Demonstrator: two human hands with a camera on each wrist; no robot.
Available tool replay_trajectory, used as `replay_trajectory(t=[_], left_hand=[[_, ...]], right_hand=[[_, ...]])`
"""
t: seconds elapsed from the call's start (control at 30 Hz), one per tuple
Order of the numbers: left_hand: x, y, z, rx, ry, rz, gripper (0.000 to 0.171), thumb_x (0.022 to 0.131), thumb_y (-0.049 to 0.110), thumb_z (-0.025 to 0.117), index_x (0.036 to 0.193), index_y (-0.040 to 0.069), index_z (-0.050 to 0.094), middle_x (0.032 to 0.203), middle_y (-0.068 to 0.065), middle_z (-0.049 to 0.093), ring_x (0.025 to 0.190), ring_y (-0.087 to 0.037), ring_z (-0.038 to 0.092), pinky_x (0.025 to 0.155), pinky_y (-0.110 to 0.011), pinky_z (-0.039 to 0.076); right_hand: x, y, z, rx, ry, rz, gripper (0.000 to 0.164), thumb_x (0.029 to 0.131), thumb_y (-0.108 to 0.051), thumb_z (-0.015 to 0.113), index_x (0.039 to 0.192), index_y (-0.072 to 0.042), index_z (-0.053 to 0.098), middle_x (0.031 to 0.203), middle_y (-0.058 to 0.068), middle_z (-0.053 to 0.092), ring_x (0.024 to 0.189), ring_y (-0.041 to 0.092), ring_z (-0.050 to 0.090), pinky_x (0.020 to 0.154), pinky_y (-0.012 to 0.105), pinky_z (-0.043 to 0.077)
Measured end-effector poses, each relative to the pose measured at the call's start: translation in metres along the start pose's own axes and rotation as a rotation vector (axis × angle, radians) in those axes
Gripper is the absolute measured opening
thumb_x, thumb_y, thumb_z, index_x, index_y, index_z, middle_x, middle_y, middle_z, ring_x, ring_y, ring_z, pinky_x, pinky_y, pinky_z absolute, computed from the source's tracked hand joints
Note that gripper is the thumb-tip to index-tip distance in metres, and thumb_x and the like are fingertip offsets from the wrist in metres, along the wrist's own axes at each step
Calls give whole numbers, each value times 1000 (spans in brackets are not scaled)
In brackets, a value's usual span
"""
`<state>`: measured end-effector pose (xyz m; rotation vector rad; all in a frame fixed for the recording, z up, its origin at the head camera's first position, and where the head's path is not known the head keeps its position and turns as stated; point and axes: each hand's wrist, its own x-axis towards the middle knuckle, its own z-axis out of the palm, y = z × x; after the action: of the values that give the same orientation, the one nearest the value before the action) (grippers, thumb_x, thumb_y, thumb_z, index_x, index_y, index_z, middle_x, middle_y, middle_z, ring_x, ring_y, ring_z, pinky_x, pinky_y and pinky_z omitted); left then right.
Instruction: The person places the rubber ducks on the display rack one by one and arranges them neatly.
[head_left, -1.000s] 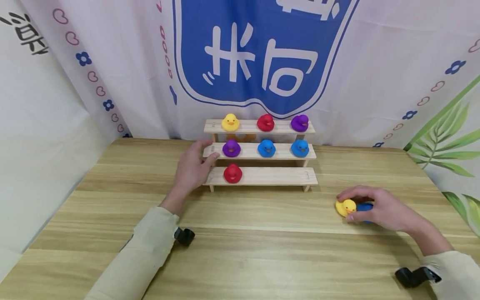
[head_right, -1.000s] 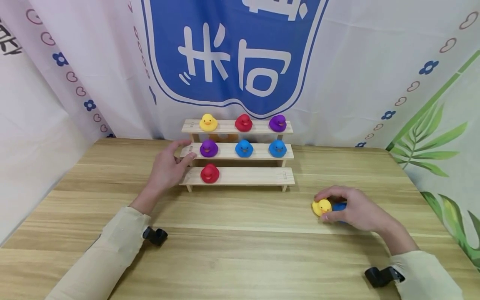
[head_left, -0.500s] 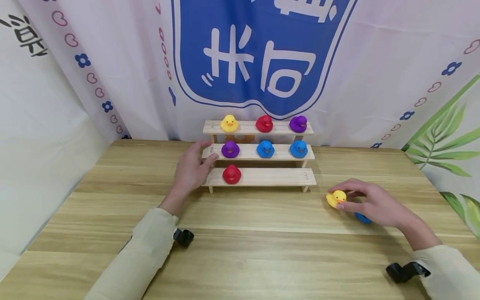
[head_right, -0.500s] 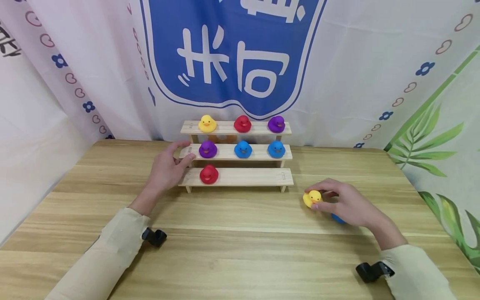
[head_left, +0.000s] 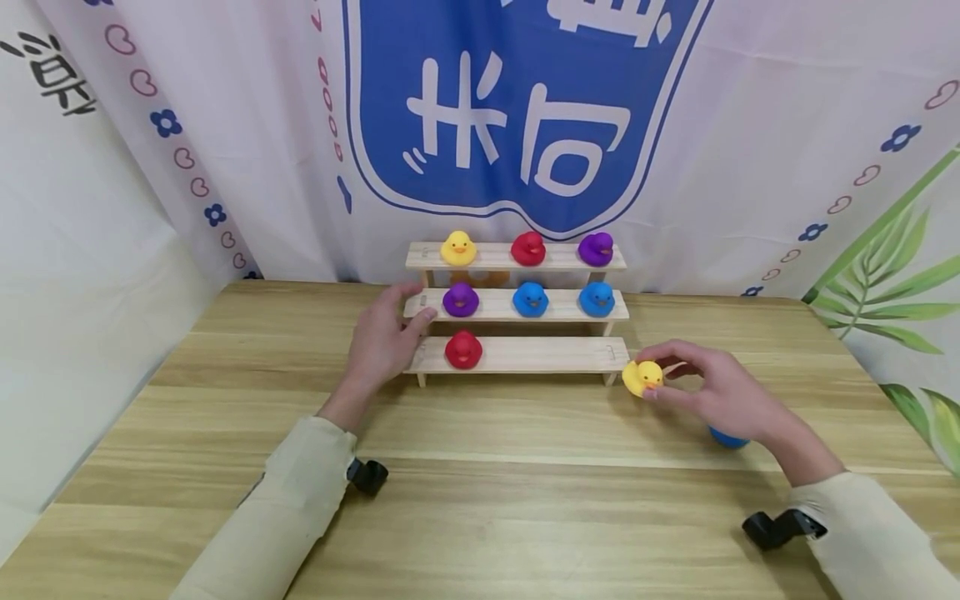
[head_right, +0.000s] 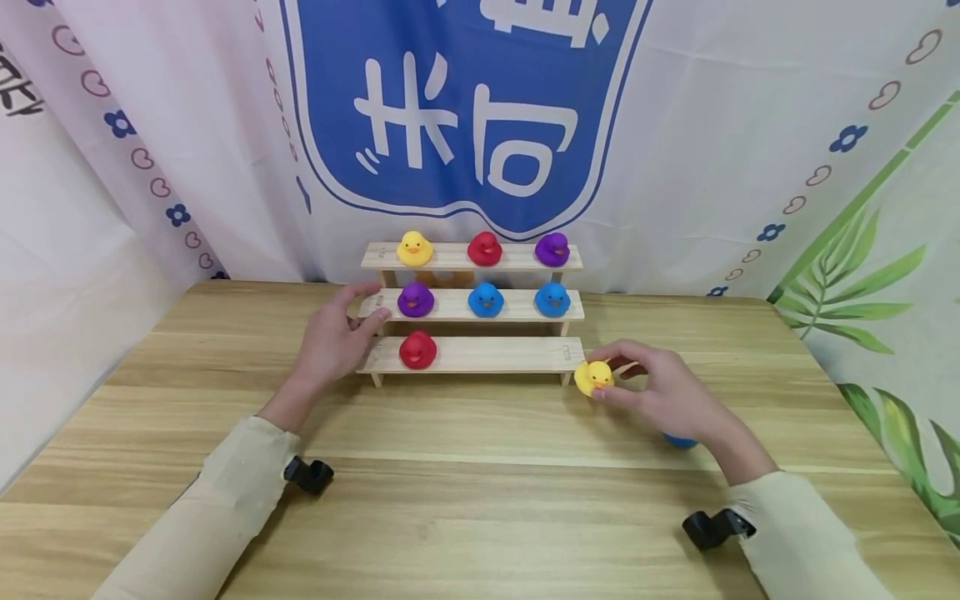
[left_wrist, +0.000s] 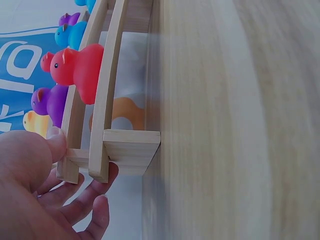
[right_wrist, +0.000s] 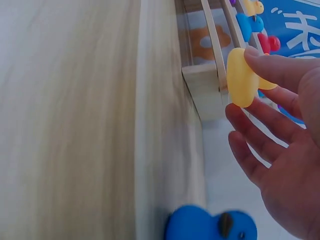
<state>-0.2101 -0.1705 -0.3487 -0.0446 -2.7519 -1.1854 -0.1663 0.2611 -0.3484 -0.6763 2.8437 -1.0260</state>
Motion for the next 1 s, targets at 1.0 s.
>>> replay_trajectory(t=[1.0], left_hand=[[-1, 2, 0, 0, -5, -22, 55, 109, 35, 60, 157, 11, 48, 161, -14, 52, 108, -33, 66, 110, -53, 52]], right_hand=[[46, -41, 46, 168, 26, -95, 33, 98, -19, 78, 130, -15, 72, 118, 3, 74, 106, 20, 68, 91, 26, 59]])
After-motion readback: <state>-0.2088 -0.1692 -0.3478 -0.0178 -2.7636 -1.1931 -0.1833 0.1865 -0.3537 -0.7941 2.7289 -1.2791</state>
